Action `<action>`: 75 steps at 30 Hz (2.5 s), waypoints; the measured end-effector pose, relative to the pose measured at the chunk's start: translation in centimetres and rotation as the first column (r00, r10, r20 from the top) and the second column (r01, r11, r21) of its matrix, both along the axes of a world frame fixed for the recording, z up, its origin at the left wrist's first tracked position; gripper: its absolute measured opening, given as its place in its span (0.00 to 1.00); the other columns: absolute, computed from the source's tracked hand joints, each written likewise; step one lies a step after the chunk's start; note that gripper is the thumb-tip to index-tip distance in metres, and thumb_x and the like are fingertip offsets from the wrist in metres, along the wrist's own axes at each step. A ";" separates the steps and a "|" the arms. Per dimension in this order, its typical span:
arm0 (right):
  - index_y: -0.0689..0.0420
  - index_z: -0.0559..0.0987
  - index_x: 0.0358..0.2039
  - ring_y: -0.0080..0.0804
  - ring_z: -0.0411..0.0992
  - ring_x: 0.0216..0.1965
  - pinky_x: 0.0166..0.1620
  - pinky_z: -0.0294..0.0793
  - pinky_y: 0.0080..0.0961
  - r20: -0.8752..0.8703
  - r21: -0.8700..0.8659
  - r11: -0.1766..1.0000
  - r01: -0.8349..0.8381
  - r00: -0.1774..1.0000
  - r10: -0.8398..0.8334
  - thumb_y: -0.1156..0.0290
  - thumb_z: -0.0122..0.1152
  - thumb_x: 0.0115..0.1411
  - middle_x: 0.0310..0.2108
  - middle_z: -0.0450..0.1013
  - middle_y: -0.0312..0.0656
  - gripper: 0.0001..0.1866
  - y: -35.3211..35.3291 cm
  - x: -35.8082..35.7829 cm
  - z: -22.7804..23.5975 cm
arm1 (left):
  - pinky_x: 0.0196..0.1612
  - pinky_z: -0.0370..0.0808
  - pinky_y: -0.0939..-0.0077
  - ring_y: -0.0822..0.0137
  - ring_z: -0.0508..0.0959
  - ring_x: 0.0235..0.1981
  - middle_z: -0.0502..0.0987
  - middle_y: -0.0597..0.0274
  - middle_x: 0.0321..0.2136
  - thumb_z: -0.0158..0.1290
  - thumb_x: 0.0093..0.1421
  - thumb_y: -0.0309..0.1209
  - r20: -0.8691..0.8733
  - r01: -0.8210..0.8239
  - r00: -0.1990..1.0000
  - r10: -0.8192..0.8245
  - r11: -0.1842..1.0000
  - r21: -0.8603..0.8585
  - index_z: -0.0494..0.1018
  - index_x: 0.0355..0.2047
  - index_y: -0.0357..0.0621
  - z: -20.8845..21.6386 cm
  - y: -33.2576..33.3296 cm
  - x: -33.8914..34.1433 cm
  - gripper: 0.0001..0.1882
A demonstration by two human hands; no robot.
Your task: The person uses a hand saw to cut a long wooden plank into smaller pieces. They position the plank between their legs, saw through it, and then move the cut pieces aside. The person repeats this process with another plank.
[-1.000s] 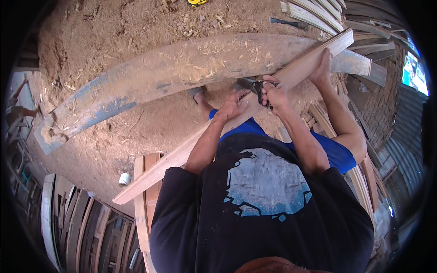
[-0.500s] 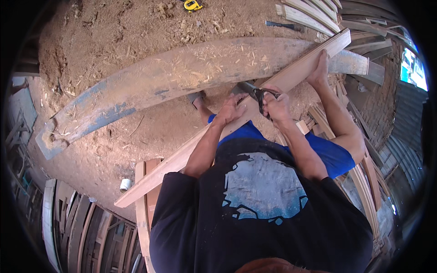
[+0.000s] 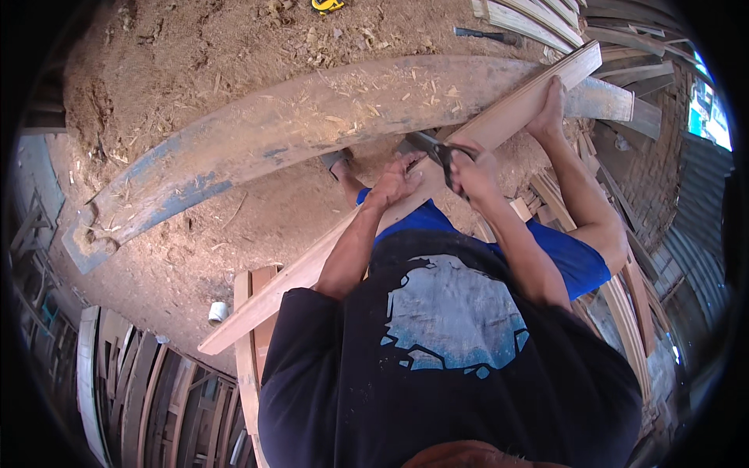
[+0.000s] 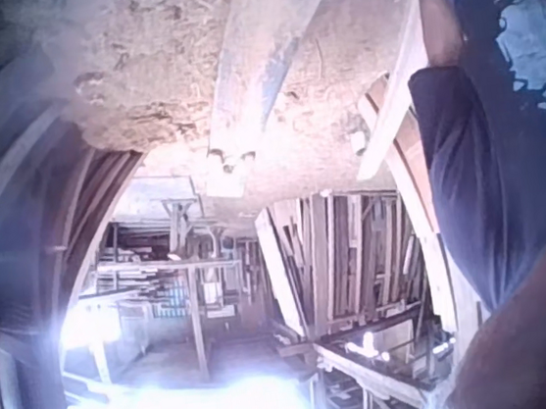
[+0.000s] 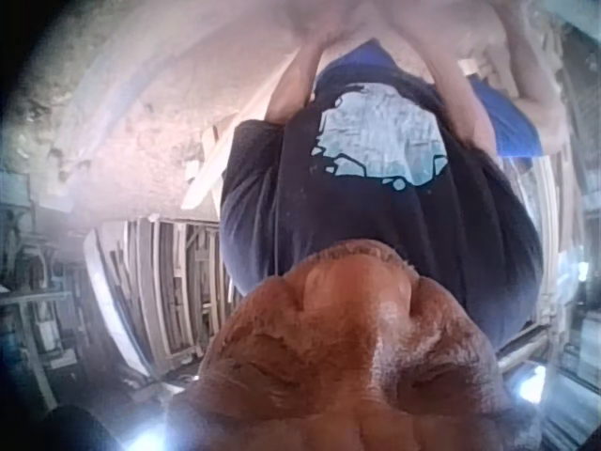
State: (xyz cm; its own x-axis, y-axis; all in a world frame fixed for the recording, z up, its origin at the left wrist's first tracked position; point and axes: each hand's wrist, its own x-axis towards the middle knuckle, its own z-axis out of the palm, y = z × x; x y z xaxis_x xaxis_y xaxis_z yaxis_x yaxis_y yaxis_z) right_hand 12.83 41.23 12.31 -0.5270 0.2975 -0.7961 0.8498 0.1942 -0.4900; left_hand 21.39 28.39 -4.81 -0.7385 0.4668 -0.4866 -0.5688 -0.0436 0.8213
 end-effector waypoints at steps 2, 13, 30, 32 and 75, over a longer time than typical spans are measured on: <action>0.62 0.68 0.59 0.17 0.62 0.13 0.15 0.61 0.19 -0.011 -0.069 0.997 0.018 1.000 -0.019 0.77 0.52 0.66 0.20 0.67 0.34 0.21 0.4 0.9 6.3 | 0.67 0.61 0.57 0.45 0.68 0.62 0.74 0.49 0.56 0.57 0.57 0.32 0.010 -0.029 1.000 0.029 0.999 -0.016 0.70 0.60 0.49 -1.2 0.8 0.9 0.29; 0.59 0.69 0.58 0.21 0.63 0.16 0.17 0.65 0.22 0.100 -0.009 0.999 0.048 0.994 -0.047 0.76 0.52 0.68 0.22 0.68 0.35 0.18 1.0 -0.3 -5.5 | 0.66 0.64 0.58 0.42 0.70 0.59 0.73 0.43 0.55 0.58 0.57 0.30 -0.101 0.027 0.994 -0.037 0.995 -0.099 0.69 0.61 0.49 -1.5 0.9 1.4 0.29; 0.65 0.70 0.57 0.18 0.63 0.15 0.18 0.66 0.19 -0.019 -0.059 0.992 0.110 0.994 -0.112 0.76 0.52 0.66 0.22 0.68 0.34 0.19 1.0 -1.2 6.7 | 0.69 0.60 0.57 0.42 0.65 0.65 0.70 0.46 0.61 0.55 0.59 0.33 -0.062 0.074 0.995 -0.083 0.989 -0.127 0.69 0.62 0.53 -0.2 0.4 -0.1 0.28; 0.65 0.70 0.57 0.18 0.63 0.15 0.18 0.66 0.19 -0.006 -0.049 0.992 0.116 0.993 -0.116 0.76 0.52 0.66 0.23 0.68 0.35 0.19 1.6 -1.4 6.4 | 0.69 0.60 0.56 0.41 0.65 0.65 0.70 0.45 0.60 0.55 0.59 0.33 -0.011 0.067 0.998 -0.067 0.996 -0.064 0.69 0.62 0.53 -0.2 0.3 0.3 0.28; 0.64 0.71 0.57 0.19 0.63 0.15 0.16 0.63 0.20 -0.071 -0.070 0.991 0.116 0.990 -0.121 0.77 0.54 0.66 0.22 0.69 0.35 0.19 2.0 1.7 5.0 | 0.61 0.67 0.53 0.43 0.74 0.53 0.75 0.42 0.48 0.57 0.58 0.29 -0.216 0.003 0.976 -0.037 0.988 -0.158 0.70 0.60 0.48 -0.6 0.9 0.2 0.28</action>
